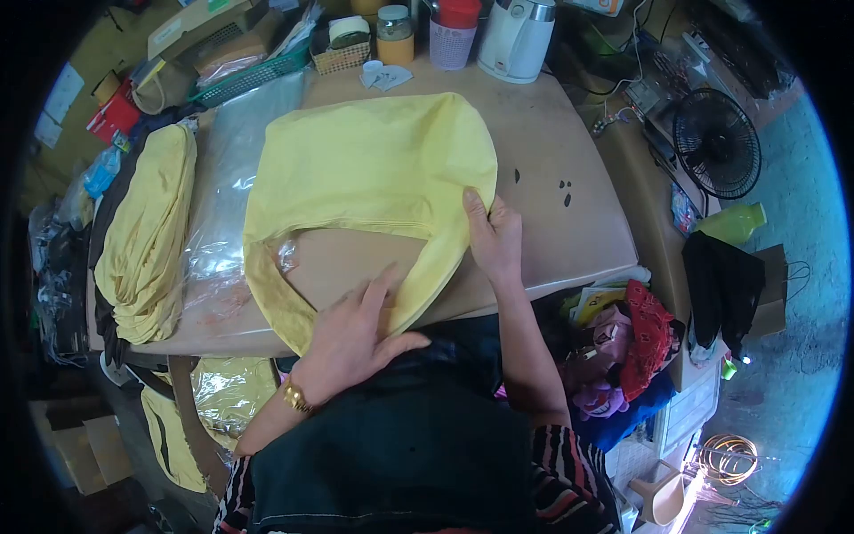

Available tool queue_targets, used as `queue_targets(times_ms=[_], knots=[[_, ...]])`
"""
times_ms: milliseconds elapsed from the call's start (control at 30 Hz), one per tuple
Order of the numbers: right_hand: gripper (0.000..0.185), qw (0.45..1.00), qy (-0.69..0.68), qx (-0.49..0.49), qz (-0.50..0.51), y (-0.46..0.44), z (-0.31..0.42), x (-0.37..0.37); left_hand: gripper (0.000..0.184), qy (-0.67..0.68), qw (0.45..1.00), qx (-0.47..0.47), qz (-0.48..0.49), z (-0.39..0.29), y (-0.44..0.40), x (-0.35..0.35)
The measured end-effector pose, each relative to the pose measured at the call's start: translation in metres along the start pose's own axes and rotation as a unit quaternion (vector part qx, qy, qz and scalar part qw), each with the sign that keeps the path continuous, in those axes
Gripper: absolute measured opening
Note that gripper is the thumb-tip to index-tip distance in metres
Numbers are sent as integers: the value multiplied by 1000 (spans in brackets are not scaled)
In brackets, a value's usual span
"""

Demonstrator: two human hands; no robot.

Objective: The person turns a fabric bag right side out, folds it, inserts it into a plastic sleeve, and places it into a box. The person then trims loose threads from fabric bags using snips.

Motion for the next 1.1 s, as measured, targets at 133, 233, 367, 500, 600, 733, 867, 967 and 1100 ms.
queue_targets(times_ms=[133,233,367,500,600,733,867,967,1100], knots=[[35,991,-37,105,72,17,11,9,29,92,994,11,-65,9,-25,6],[40,964,-219,148,22,34,-9,-5,18,119,992,-34,-30,16,-30,7],[39,922,-208,300,126,85,-18,9,14,154,985,-78,15,21,-31,10],[26,915,-256,282,137,94,-29,24,19,195,973,-75,-96,15,-37,3],[18,900,-306,285,123,95,-28,27,28,143,983,7,-111,7,-40,1],[10,895,-347,262,99,92,-23,31,31,163,983,-68,-54,16,-42,15],[9,888,-350,287,84,96,-36,27,22,221,958,-182,8,41,-45,30],[14,889,-363,270,68,98,-38,28,17,234,962,-127,-63,42,-47,29],[21,921,-327,211,30,89,-28,23,14,125,984,-62,-114,27,-54,12]])
Point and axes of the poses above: each hand's wrist, its own y-axis away from the middle knuckle, its own x-axis out of the palm, z = x × y, the point moved 8 cm from there along -y, towards the middle knuckle, and after that the axes turned 10 degrees about -z, right-handed, at the moved point
